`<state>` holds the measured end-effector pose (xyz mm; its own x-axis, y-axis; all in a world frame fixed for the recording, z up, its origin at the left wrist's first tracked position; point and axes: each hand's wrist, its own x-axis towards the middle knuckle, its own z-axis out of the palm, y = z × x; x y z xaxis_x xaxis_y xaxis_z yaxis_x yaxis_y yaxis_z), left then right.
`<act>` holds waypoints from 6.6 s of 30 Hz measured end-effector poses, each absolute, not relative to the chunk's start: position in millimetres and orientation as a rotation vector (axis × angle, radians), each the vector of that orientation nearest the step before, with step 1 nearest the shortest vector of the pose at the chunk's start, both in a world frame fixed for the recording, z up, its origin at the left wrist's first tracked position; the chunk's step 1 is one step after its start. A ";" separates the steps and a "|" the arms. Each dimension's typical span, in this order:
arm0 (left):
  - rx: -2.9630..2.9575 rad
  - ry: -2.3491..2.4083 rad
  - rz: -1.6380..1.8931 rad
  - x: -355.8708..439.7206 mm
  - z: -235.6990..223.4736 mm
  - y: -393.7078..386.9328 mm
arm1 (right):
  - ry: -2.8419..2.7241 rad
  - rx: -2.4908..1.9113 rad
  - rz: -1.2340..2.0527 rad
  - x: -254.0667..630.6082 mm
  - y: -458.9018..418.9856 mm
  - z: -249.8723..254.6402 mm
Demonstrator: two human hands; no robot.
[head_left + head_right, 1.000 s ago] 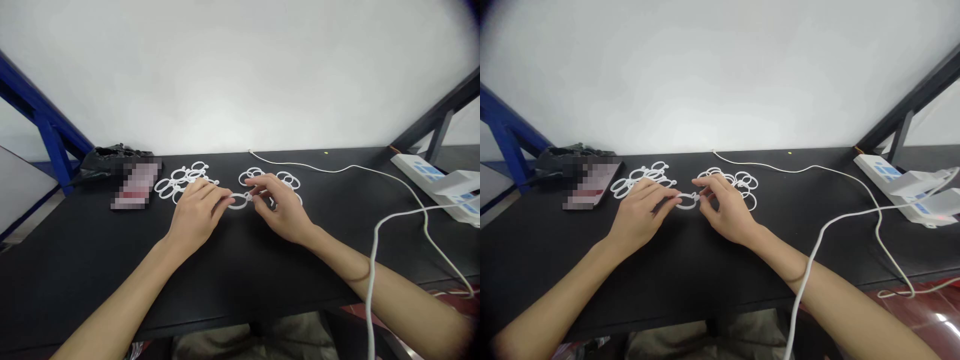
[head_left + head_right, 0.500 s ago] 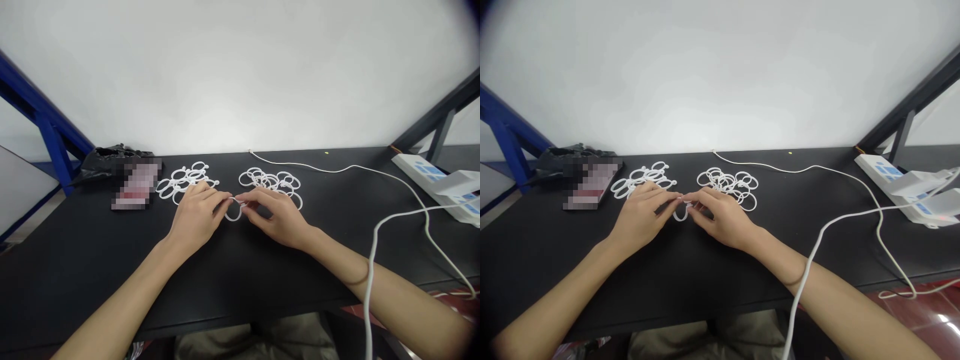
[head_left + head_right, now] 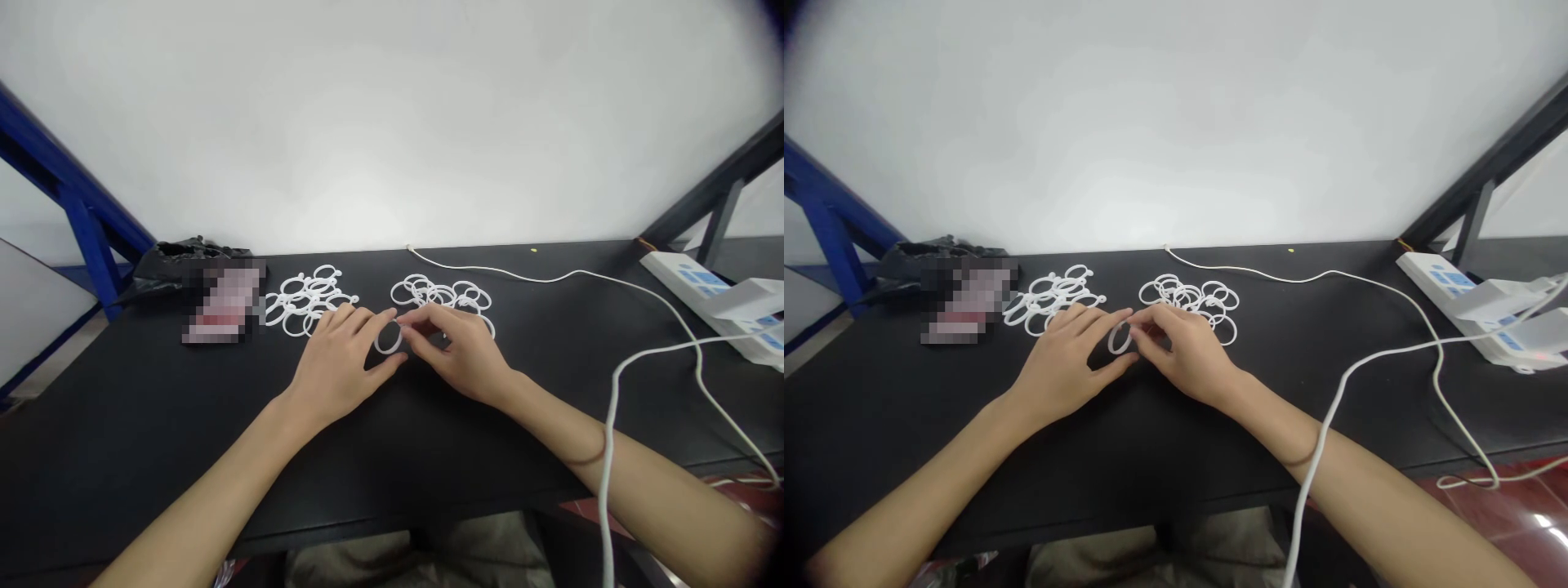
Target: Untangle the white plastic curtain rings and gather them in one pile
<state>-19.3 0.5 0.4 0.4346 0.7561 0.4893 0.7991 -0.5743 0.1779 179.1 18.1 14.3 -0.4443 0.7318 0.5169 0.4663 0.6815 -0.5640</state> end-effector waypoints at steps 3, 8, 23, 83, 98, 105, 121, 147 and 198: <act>-2.600 -1.399 -0.847 -18.9 -0.5 1.4 | -2.118 -0.923 0.427 179.1 18.0 14.0; -2.627 -1.462 -0.865 -20.2 2.6 -0.2 | -2.143 -0.945 0.411 180.2 18.2 14.2; -2.645 -1.496 -0.838 -21.7 0.7 1.6 | -2.195 -0.943 0.434 181.7 18.2 14.2; -2.288 -1.719 -0.720 -35.0 9.8 48.5 | -2.303 -1.350 -0.139 199.6 55.3 -3.2; -2.475 -1.220 -0.798 -10.6 2.5 38.8 | -2.214 -1.125 -0.065 191.7 46.1 6.3; -2.386 -1.099 -0.832 -13.5 2.1 42.1 | -2.285 -1.001 0.018 189.7 41.9 9.0; -2.415 -1.164 -0.825 -17.6 2.0 43.7 | -2.415 -1.387 -0.191 194.7 45.4 -0.4; -2.321 -1.018 -0.685 -17.4 9.1 41.3 | -1.946 -1.120 0.219 194.3 46.4 6.7; -2.337 -0.926 -0.932 -10.2 7.1 35.8 | -2.065 -1.352 -0.166 206.0 52.8 7.8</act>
